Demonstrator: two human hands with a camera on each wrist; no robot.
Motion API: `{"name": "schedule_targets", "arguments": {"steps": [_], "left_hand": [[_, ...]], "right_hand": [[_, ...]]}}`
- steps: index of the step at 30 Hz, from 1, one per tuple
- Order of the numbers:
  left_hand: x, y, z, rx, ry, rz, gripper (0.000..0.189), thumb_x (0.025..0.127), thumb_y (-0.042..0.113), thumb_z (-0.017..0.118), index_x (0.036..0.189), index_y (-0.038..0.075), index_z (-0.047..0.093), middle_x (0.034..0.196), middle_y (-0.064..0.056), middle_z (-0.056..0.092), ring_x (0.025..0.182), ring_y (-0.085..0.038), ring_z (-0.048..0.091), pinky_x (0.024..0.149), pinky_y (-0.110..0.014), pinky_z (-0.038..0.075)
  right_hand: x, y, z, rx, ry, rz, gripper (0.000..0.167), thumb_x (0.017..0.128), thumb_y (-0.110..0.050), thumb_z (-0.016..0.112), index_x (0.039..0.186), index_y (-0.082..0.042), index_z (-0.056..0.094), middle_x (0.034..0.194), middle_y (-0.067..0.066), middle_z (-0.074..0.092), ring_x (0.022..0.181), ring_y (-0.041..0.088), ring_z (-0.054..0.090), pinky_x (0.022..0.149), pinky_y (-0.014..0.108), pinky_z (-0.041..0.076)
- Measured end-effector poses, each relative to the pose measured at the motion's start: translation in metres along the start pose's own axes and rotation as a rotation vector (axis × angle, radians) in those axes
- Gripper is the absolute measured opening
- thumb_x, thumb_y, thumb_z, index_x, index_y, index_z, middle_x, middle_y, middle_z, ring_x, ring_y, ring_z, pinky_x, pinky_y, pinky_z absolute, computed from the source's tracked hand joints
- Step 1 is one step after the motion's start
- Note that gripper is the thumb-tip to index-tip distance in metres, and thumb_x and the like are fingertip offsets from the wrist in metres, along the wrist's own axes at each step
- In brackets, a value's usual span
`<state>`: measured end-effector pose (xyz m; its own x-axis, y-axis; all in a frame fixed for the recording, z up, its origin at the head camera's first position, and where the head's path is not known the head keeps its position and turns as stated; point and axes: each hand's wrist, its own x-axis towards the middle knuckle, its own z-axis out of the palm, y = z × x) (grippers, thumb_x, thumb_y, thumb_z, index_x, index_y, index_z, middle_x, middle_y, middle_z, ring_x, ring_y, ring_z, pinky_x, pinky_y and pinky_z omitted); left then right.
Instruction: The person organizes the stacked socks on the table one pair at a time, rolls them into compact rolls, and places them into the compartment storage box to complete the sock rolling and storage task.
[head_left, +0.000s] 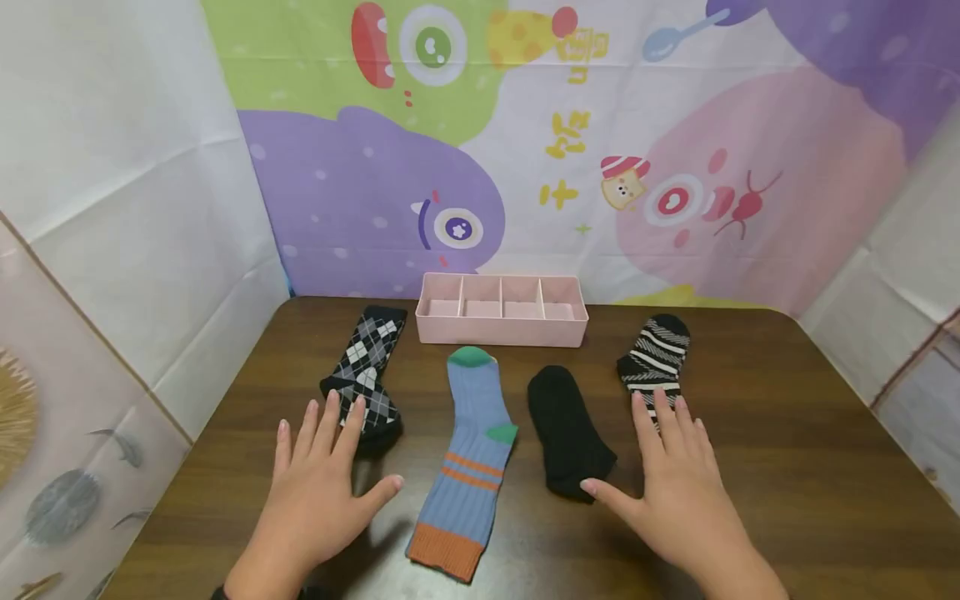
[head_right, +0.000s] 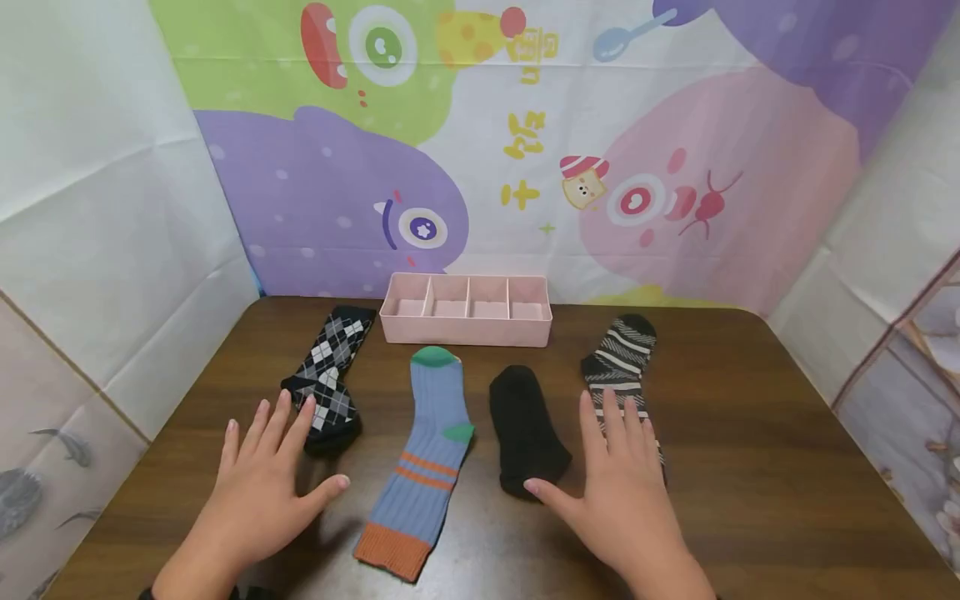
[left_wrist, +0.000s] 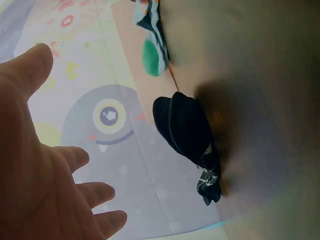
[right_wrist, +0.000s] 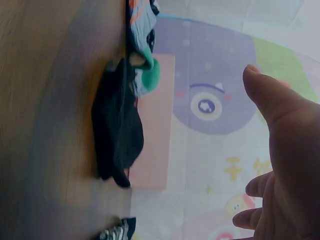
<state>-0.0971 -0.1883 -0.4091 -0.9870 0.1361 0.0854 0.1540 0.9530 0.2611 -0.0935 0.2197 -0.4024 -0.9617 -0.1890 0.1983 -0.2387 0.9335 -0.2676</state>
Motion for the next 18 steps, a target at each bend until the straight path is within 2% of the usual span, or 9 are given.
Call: {"name": "schedule_targets", "arguments": {"steps": [6,9,12,14,16,18], "left_hand": [[-0.004,-0.001,0.0,0.001,0.031,-0.002,0.107,0.087,0.069,0.069,0.164,0.01,0.023,0.168,-0.026,0.012,0.153,-0.049,0.007,0.117,-0.068,0.003],[-0.006,-0.001,0.001,-0.002,0.02,0.017,0.104,0.087,0.066,0.071,0.163,0.009,0.027,0.167,-0.026,0.016,0.152,-0.05,0.013,0.117,-0.067,0.01],[-0.007,0.001,0.001,-0.027,-0.023,0.072,0.1,0.089,0.063,0.071,0.163,0.01,0.03,0.166,-0.024,0.021,0.151,-0.048,0.018,0.117,-0.066,0.015],[-0.008,0.003,0.002,-0.08,-0.078,0.116,0.096,0.09,0.06,0.072,0.163,0.013,0.031,0.167,-0.021,0.023,0.152,-0.044,0.018,0.118,-0.064,0.018],[-0.01,0.007,0.003,-0.138,-0.141,0.157,0.092,0.091,0.057,0.072,0.162,0.015,0.032,0.167,-0.018,0.024,0.153,-0.041,0.019,0.118,-0.063,0.02],[-0.012,0.01,0.003,-0.17,-0.176,0.177,0.087,0.092,0.054,0.073,0.161,0.015,0.037,0.166,-0.016,0.028,0.152,-0.038,0.023,0.117,-0.062,0.024]], "right_hand": [[0.008,-0.019,0.006,0.011,-0.053,-0.036,0.115,0.086,-0.079,0.059,0.166,-0.012,0.01,0.17,0.02,0.007,0.154,0.045,0.003,0.121,0.06,0.003],[0.013,-0.035,0.009,0.013,-0.081,-0.102,0.114,0.086,-0.082,0.056,0.167,-0.015,0.012,0.171,0.017,0.009,0.155,0.042,0.005,0.12,0.063,0.009],[0.015,-0.053,0.013,0.025,-0.106,-0.189,0.111,0.086,-0.083,0.054,0.166,-0.015,0.017,0.17,0.015,0.012,0.155,0.039,0.008,0.119,0.064,0.014],[0.014,-0.064,0.016,0.035,-0.139,-0.254,0.106,0.088,-0.078,0.058,0.165,-0.013,0.024,0.17,0.014,0.015,0.155,0.037,0.011,0.119,0.063,0.016],[0.011,-0.075,0.02,0.04,-0.188,-0.32,0.097,0.09,-0.069,0.064,0.16,-0.009,0.035,0.169,0.015,0.02,0.155,0.037,0.015,0.119,0.062,0.018],[0.01,-0.084,0.024,0.035,-0.246,-0.381,0.084,0.092,-0.061,0.068,0.153,-0.007,0.046,0.167,0.016,0.026,0.153,0.037,0.02,0.118,0.06,0.022]]}}
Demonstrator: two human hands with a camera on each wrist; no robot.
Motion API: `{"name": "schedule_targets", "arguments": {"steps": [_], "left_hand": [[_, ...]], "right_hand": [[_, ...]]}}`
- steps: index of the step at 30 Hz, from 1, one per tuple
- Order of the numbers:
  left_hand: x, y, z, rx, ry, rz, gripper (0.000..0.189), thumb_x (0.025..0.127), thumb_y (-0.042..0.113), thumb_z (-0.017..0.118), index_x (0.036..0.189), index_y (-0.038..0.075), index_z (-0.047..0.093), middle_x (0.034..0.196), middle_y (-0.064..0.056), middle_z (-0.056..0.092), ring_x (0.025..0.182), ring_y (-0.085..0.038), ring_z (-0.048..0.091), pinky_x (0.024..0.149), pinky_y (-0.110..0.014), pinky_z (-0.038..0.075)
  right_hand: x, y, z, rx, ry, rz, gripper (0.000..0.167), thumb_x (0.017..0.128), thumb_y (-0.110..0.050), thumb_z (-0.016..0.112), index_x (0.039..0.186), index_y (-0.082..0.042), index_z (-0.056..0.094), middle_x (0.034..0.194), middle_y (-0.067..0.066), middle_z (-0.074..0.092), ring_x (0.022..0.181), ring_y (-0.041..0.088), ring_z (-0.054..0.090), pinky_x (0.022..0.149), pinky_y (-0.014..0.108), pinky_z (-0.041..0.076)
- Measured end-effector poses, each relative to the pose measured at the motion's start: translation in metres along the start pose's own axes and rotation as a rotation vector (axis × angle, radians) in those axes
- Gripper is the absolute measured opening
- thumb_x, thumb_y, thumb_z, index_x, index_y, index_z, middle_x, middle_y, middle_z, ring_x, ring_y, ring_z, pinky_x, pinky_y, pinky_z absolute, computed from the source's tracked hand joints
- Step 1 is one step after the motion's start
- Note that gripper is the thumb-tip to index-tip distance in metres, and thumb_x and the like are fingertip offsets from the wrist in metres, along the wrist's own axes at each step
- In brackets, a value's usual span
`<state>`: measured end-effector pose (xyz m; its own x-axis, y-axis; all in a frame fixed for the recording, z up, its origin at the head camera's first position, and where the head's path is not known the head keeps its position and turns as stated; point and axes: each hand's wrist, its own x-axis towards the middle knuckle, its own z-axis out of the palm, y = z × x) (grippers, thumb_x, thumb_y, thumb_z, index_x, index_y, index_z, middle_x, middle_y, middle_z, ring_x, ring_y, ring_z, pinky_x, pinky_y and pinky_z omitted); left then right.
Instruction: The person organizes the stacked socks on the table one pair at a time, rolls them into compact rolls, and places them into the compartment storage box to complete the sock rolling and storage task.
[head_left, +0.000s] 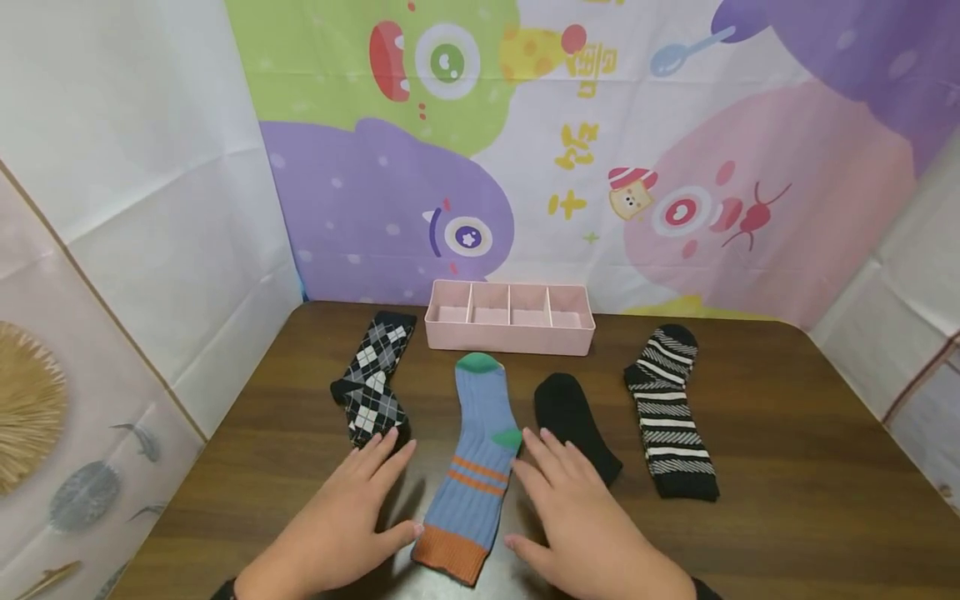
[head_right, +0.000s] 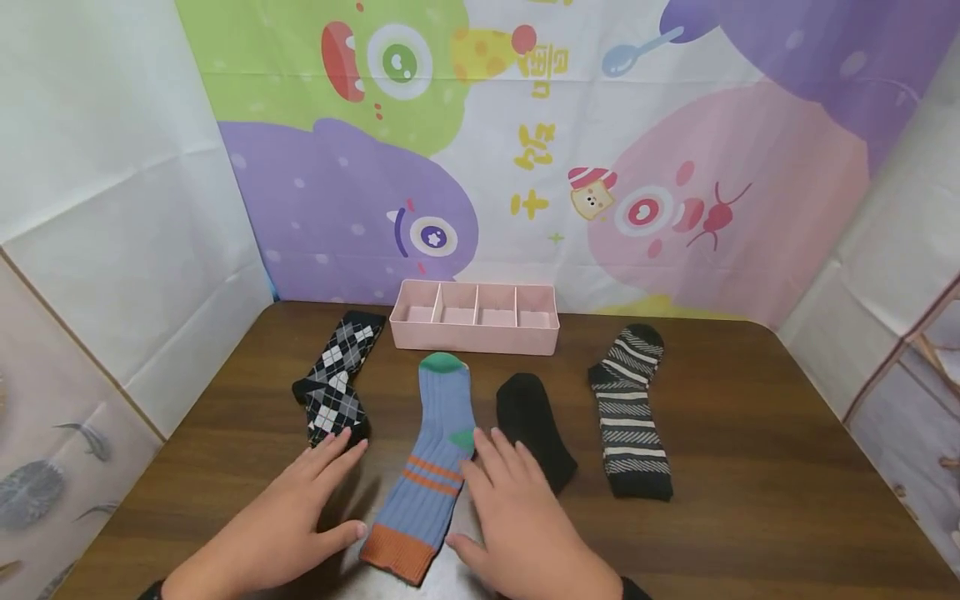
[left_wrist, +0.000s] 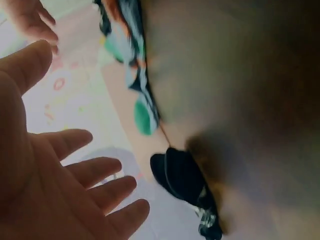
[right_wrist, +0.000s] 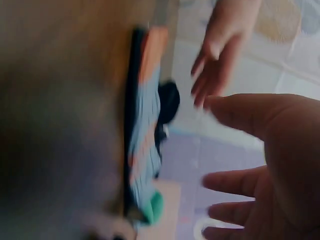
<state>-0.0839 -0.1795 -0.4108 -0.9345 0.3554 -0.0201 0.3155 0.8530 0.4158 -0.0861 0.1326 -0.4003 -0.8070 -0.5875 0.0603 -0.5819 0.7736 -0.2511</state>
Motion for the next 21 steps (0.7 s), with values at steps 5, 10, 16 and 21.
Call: {"name": "schedule_targets", "arguments": {"steps": [5,10,16,21], "left_hand": [[0.001,0.009,0.003,0.056,0.03,0.031,0.063,0.091,0.045,0.077,0.14,0.009,0.061,0.14,-0.008,0.058,0.128,-0.028,0.054,0.103,-0.052,0.046],[0.011,0.012,-0.003,-0.009,-0.054,0.182,0.026,0.088,0.035,0.082,0.101,0.016,0.068,0.09,0.01,0.059,0.081,-0.006,0.053,0.071,-0.031,0.05],[0.03,0.017,0.006,-0.135,-0.213,0.355,0.025,0.084,0.03,0.085,0.082,0.026,0.061,0.075,0.015,0.054,0.067,0.0,0.048,0.061,-0.021,0.043],[0.03,0.013,0.012,-0.161,-0.253,0.344,0.028,0.079,0.022,0.088,0.085,0.026,0.06,0.08,0.016,0.054,0.071,0.0,0.051,0.064,-0.021,0.046]], "right_hand": [[0.008,-0.016,0.012,-0.041,-0.122,-0.138,0.064,0.094,-0.055,0.07,0.137,-0.009,0.06,0.15,0.011,0.049,0.138,0.029,0.046,0.109,0.049,0.042],[0.026,-0.031,0.025,-0.086,-0.138,-0.299,0.045,0.094,-0.056,0.07,0.115,-0.017,0.066,0.105,-0.008,0.055,0.089,0.007,0.05,0.074,0.025,0.046],[0.043,-0.045,0.049,-0.181,-0.147,-0.374,0.039,0.09,-0.053,0.076,0.105,-0.019,0.066,0.091,-0.01,0.05,0.078,0.003,0.042,0.064,0.019,0.038],[0.045,-0.053,0.055,-0.167,-0.149,-0.354,0.025,0.087,-0.033,0.081,0.101,-0.018,0.066,0.091,-0.01,0.051,0.077,0.003,0.041,0.065,0.016,0.036]]}}
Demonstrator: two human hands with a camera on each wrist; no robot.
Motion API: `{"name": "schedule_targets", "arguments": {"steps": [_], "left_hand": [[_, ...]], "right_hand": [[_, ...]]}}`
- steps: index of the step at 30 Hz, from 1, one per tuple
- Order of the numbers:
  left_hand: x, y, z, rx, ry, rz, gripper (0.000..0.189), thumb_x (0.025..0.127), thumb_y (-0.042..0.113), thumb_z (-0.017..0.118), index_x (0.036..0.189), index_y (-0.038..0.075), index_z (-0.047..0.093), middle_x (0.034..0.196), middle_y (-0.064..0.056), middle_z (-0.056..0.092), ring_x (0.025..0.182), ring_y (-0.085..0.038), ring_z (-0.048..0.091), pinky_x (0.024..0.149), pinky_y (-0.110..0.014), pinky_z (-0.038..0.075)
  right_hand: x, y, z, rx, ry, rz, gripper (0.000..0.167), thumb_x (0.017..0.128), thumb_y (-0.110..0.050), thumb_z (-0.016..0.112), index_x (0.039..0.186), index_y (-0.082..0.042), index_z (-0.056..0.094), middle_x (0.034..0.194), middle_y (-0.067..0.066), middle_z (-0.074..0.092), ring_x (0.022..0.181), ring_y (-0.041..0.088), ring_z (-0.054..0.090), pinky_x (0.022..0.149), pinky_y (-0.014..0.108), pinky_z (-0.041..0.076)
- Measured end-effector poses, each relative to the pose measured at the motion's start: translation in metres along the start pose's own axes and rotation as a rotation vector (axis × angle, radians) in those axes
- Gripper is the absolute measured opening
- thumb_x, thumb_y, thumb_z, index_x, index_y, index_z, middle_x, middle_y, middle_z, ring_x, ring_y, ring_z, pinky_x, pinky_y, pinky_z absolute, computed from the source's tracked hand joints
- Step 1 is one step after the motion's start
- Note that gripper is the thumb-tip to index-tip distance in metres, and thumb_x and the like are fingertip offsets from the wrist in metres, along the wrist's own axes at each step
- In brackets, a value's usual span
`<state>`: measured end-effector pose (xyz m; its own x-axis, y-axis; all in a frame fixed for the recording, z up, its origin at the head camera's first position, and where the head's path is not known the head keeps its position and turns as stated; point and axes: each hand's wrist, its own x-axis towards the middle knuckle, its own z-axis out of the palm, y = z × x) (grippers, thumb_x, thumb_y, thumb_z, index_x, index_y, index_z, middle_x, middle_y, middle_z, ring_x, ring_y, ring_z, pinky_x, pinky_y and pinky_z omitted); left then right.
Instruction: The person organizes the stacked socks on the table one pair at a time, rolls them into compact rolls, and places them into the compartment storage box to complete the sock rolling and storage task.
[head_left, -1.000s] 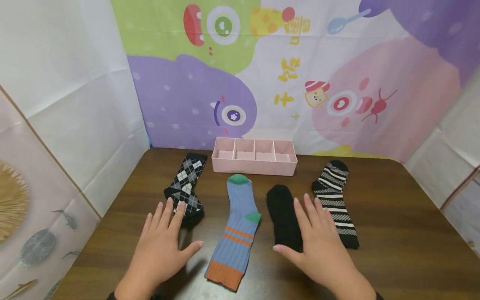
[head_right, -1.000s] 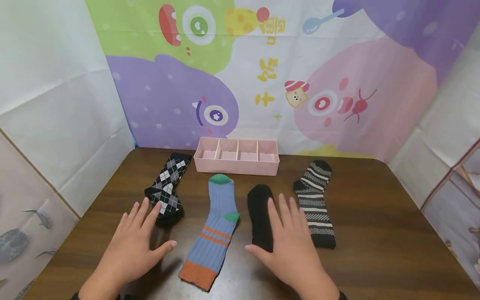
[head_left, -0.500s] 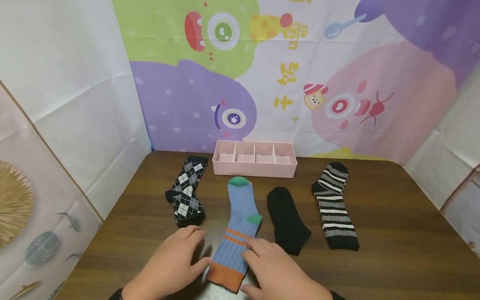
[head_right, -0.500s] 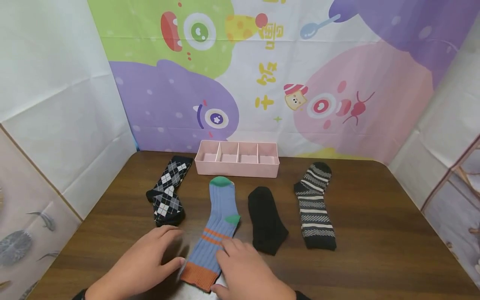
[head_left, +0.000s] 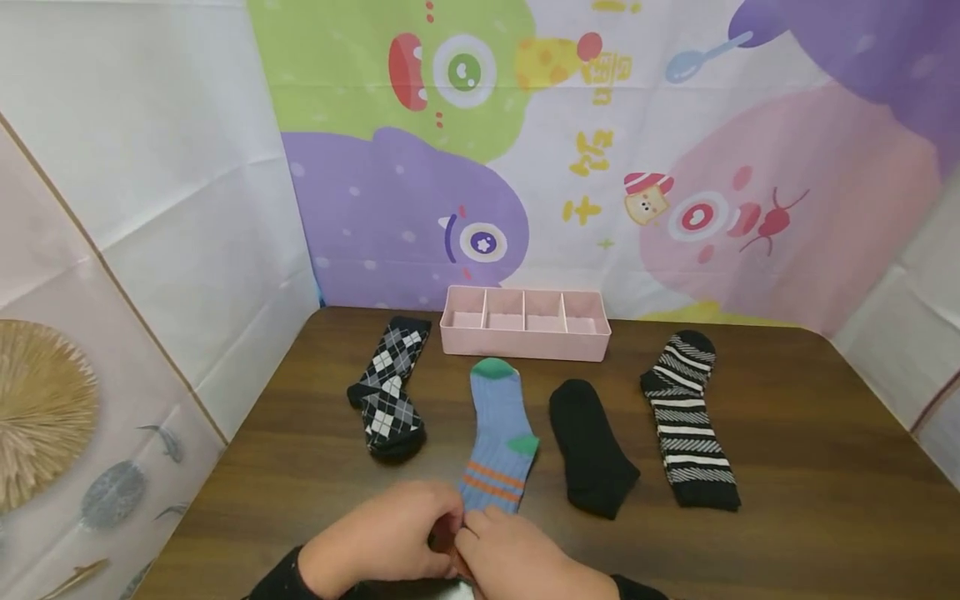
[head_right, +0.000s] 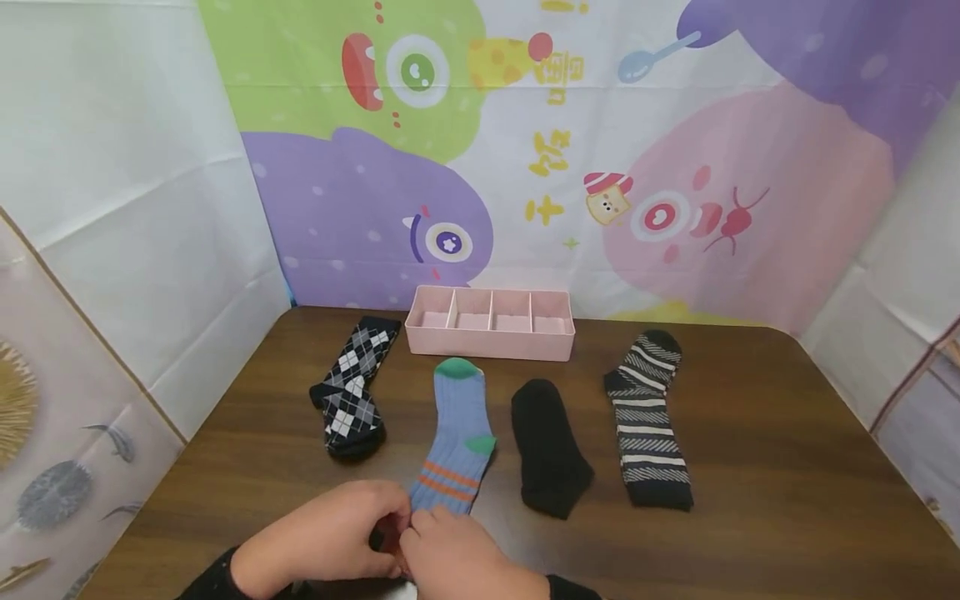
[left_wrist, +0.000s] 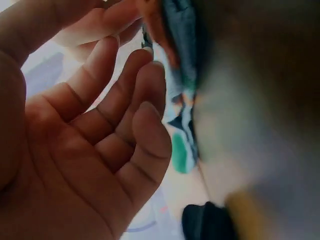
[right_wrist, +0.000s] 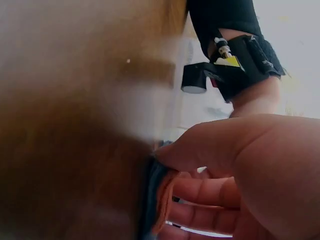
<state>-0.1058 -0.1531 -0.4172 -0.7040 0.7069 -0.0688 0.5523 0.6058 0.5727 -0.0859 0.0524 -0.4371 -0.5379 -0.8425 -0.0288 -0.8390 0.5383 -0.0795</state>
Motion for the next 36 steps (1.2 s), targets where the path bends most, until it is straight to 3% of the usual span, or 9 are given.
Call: {"name": "schedule_targets", "arguments": {"steps": [3,8,12,16,23,28,31,33,36], "left_hand": [[0.0,-0.004,0.005,-0.067,-0.01,0.013,0.031,0.077,0.019,0.088,0.086,0.024,0.058,0.081,0.016,0.054,0.072,0.0,0.053,0.063,-0.02,0.047],[-0.001,-0.008,0.01,-0.17,-0.057,-0.02,0.035,0.075,0.02,0.092,0.087,0.024,0.059,0.08,0.014,0.055,0.07,0.0,0.053,0.061,-0.021,0.048],[-0.002,-0.003,0.013,-0.1,-0.089,-0.042,0.037,0.073,0.018,0.092,0.092,0.025,0.061,0.087,0.016,0.053,0.074,0.0,0.052,0.064,-0.021,0.047],[0.0,0.001,0.014,0.01,-0.088,-0.045,0.034,0.075,0.012,0.088,0.092,0.024,0.062,0.088,0.016,0.05,0.075,0.0,0.048,0.064,-0.02,0.045],[-0.002,0.002,0.016,0.102,-0.02,0.001,0.023,0.083,0.009,0.08,0.085,0.024,0.062,0.082,0.016,0.049,0.071,0.0,0.046,0.064,-0.019,0.043],[-0.003,0.002,0.016,0.127,-0.022,0.011,0.024,0.078,0.013,0.083,0.085,0.024,0.063,0.083,0.017,0.049,0.072,0.0,0.046,0.064,-0.019,0.043],[-0.003,0.002,0.017,0.115,-0.043,-0.005,0.031,0.074,0.016,0.087,0.09,0.024,0.062,0.086,0.016,0.049,0.074,-0.001,0.046,0.065,-0.02,0.043],[-0.003,0.001,0.018,0.099,-0.043,-0.013,0.033,0.074,0.016,0.087,0.09,0.025,0.06,0.086,0.016,0.049,0.074,-0.001,0.046,0.065,-0.02,0.043],[-0.002,-0.001,0.019,0.078,-0.025,-0.019,0.03,0.078,0.013,0.083,0.086,0.025,0.057,0.082,0.014,0.047,0.071,-0.001,0.044,0.062,-0.021,0.041]], "right_hand": [[-0.003,0.001,0.001,0.04,-0.002,0.005,0.021,0.09,-0.029,0.078,0.104,-0.017,0.068,0.091,-0.01,0.051,0.077,0.004,0.04,0.068,0.016,0.036],[-0.008,0.001,0.0,0.032,-0.041,0.025,0.027,0.099,-0.039,0.067,0.114,-0.017,0.069,0.095,-0.009,0.056,0.081,0.005,0.045,0.068,0.02,0.042],[-0.011,0.0,-0.002,-0.051,-0.03,-0.002,0.024,0.099,-0.042,0.066,0.11,-0.021,0.071,0.095,-0.009,0.059,0.08,0.004,0.048,0.061,0.021,0.041],[-0.011,0.001,-0.005,-0.088,-0.023,-0.021,0.02,0.096,-0.036,0.071,0.109,-0.021,0.073,0.096,-0.01,0.062,0.081,0.004,0.052,0.064,0.021,0.043],[-0.007,0.002,-0.005,0.004,-0.011,-0.017,0.021,0.086,-0.027,0.08,0.103,-0.02,0.07,0.091,-0.011,0.062,0.078,0.003,0.052,0.068,0.019,0.044],[-0.004,0.006,-0.005,0.023,-0.044,-0.021,0.026,0.085,-0.028,0.079,0.108,-0.017,0.072,0.096,-0.012,0.06,0.08,0.003,0.048,0.069,0.018,0.042],[-0.004,0.01,-0.004,0.131,-0.032,-0.004,0.017,0.086,-0.022,0.075,0.102,-0.016,0.072,0.091,-0.013,0.054,0.077,0.002,0.046,0.067,0.017,0.04],[-0.004,0.016,-0.002,0.28,0.002,0.016,0.007,0.087,-0.014,0.071,0.094,-0.016,0.07,0.084,-0.013,0.049,0.073,0.002,0.043,0.065,0.018,0.038],[-0.005,0.026,0.002,0.547,0.054,0.058,0.015,0.086,-0.004,0.065,0.088,-0.019,0.064,0.079,-0.013,0.048,0.07,0.001,0.042,0.063,0.018,0.038]]}}
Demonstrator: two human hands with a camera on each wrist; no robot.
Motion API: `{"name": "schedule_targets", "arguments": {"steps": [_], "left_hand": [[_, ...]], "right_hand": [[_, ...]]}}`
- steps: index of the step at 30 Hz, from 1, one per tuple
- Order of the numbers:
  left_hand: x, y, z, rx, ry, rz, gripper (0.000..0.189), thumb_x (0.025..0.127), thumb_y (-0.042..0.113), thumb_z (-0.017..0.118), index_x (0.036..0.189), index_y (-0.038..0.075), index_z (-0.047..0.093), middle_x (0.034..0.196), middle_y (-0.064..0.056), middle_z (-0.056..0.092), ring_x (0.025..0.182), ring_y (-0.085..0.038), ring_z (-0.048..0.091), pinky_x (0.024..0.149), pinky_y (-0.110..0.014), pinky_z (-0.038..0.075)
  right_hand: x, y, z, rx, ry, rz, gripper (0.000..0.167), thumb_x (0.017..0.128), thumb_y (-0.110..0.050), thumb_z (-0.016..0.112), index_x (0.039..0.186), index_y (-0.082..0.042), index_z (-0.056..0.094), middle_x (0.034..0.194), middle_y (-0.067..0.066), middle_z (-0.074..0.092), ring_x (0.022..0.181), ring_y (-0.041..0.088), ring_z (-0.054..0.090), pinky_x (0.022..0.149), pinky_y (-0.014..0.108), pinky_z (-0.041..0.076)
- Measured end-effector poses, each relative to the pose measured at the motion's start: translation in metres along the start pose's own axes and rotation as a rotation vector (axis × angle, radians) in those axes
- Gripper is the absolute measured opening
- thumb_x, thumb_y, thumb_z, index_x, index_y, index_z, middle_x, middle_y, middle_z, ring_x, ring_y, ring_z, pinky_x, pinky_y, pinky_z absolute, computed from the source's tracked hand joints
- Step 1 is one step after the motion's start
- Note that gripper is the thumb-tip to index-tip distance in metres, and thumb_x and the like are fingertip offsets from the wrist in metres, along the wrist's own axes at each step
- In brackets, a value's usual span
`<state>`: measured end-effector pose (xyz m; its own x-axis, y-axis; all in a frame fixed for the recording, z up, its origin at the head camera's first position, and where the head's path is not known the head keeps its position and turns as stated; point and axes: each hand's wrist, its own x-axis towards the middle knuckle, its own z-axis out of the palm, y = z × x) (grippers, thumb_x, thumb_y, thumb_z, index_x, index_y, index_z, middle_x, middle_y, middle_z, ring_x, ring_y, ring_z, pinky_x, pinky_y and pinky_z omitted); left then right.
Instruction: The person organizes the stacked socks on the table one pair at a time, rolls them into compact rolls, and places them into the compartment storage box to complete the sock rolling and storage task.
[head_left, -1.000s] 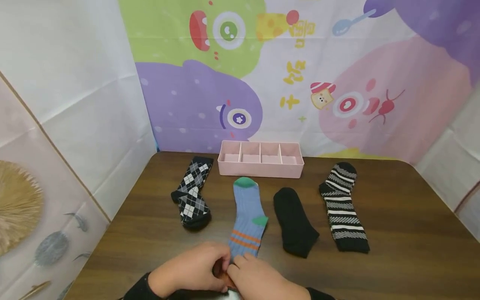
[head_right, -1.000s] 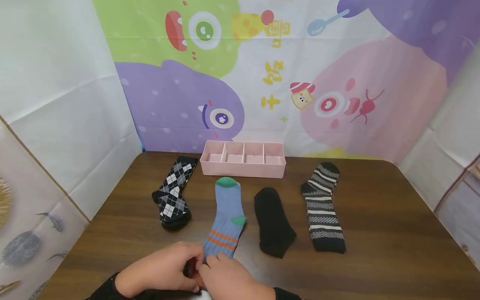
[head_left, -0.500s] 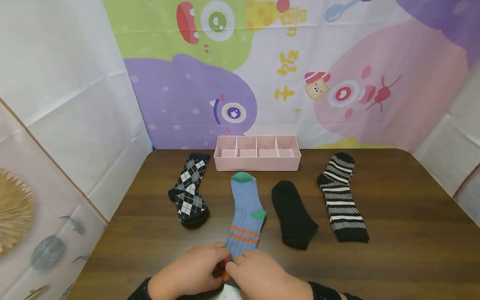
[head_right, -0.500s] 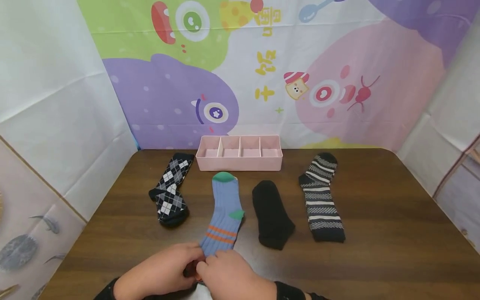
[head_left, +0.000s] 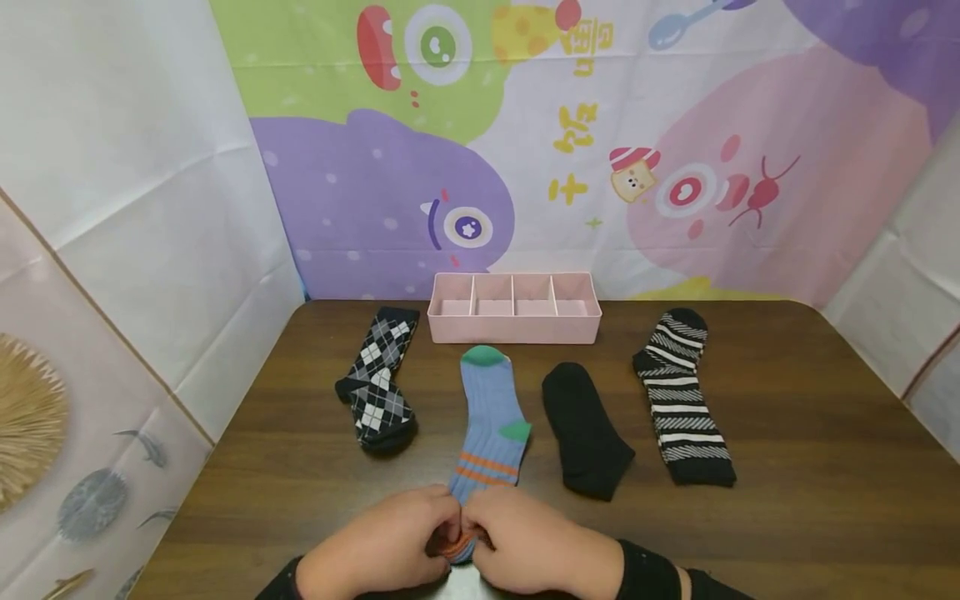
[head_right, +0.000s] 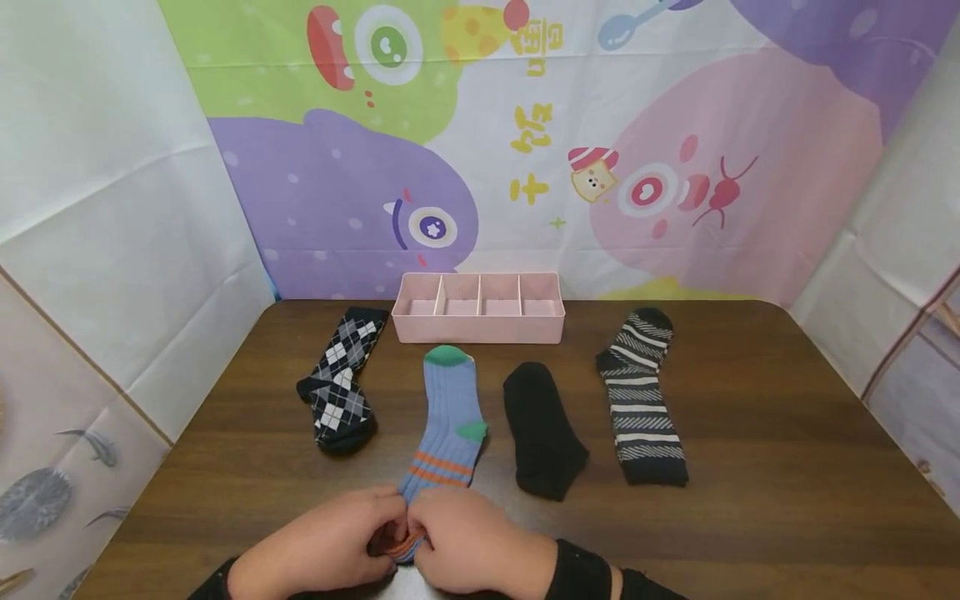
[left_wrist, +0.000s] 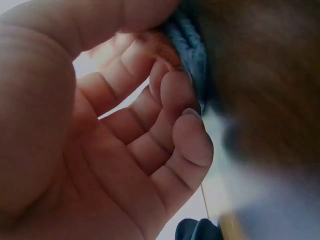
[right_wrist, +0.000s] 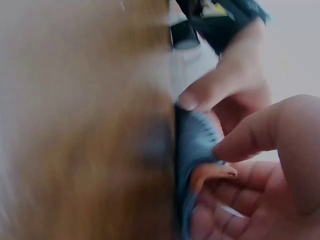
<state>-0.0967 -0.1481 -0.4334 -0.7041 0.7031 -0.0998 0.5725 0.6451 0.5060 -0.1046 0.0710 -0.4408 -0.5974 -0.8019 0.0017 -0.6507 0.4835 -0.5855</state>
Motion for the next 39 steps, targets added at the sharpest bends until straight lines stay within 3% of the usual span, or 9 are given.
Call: {"name": "schedule_targets", "arguments": {"steps": [3,7,12,17,22,27,31,35,39], "left_hand": [[0.001,-0.002,0.001,-0.038,0.015,-0.009,0.028,0.083,0.009,0.079,0.085,0.024,0.055,0.079,0.014,0.046,0.068,-0.001,0.043,0.06,-0.021,0.039],[0.001,-0.002,0.0,-0.072,0.054,0.006,0.024,0.086,0.006,0.075,0.087,0.022,0.056,0.079,0.015,0.049,0.069,-0.002,0.045,0.062,-0.022,0.042],[0.0,-0.001,0.0,-0.077,0.036,0.005,0.021,0.092,0.006,0.07,0.091,0.022,0.058,0.081,0.018,0.053,0.071,0.0,0.049,0.066,-0.022,0.046],[0.001,0.001,0.0,-0.068,-0.031,-0.046,0.015,0.098,0.009,0.064,0.093,0.023,0.059,0.082,0.019,0.055,0.072,0.0,0.051,0.068,-0.023,0.048],[0.0,0.002,-0.001,-0.062,-0.034,-0.06,0.013,0.097,0.012,0.065,0.092,0.023,0.06,0.076,0.018,0.053,0.065,-0.001,0.048,0.063,-0.023,0.045],[-0.001,0.0,-0.001,-0.074,0.001,-0.023,0.016,0.095,0.012,0.071,0.089,0.022,0.061,0.076,0.018,0.053,0.066,0.0,0.048,0.061,-0.021,0.044],[-0.003,0.0,-0.005,-0.085,0.066,0.025,0.021,0.091,0.007,0.074,0.083,0.023,0.063,0.079,0.018,0.052,0.068,0.001,0.048,0.061,-0.02,0.045],[-0.006,-0.001,-0.009,-0.08,0.103,0.046,0.019,0.086,0.007,0.076,0.084,0.024,0.067,0.085,0.018,0.054,0.072,-0.001,0.05,0.065,-0.02,0.046],[-0.008,-0.002,-0.01,-0.074,0.091,0.074,0.021,0.081,0.011,0.081,0.092,0.024,0.069,0.087,0.019,0.055,0.075,-0.001,0.052,0.067,-0.02,0.046]], "right_hand": [[0.001,0.01,-0.002,0.179,0.019,0.048,0.023,0.087,-0.001,0.065,0.097,-0.021,0.06,0.081,-0.014,0.052,0.069,0.001,0.046,0.064,0.02,0.042],[0.001,0.013,-0.001,0.188,0.025,0.052,0.026,0.088,0.001,0.066,0.097,-0.022,0.057,0.081,-0.015,0.052,0.066,0.0,0.046,0.062,0.02,0.042],[-0.001,0.001,-0.001,-0.029,0.062,-0.036,0.019,0.09,-0.004,0.069,0.089,-0.023,0.064,0.083,-0.016,0.047,0.068,0.0,0.042,0.06,0.017,0.038],[-0.004,-0.011,0.0,-0.287,0.053,-0.135,0.007,0.094,-0.027,0.074,0.089,-0.025,0.07,0.083,-0.015,0.044,0.071,0.0,0.039,0.06,0.014,0.034],[-0.005,-0.015,0.005,-0.383,0.07,-0.204,0.008,0.093,-0.029,0.076,0.092,-0.022,0.073,0.088,-0.014,0.053,0.078,-0.002,0.046,0.065,0.012,0.037],[-0.002,-0.018,0.007,-0.3,-0.011,-0.076,0.005,0.097,-0.022,0.071,0.096,-0.019,0.066,0.092,-0.012,0.057,0.085,0.001,0.052,0.075,0.019,0.046],[0.002,-0.017,0.007,-0.144,-0.046,0.042,0.014,0.098,-0.013,0.067,0.093,-0.022,0.058,0.086,-0.015,0.052,0.078,0.001,0.049,0.069,0.021,0.044],[0.003,-0.015,0.008,-0.036,-0.02,0.092,0.022,0.099,-0.007,0.062,0.086,-0.022,0.052,0.08,-0.014,0.047,0.07,0.003,0.044,0.063,0.022,0.04],[0.001,-0.012,0.008,0.017,0.029,0.129,0.022,0.099,-0.009,0.061,0.084,-0.022,0.05,0.078,-0.012,0.045,0.067,0.003,0.043,0.06,0.022,0.038]]}}
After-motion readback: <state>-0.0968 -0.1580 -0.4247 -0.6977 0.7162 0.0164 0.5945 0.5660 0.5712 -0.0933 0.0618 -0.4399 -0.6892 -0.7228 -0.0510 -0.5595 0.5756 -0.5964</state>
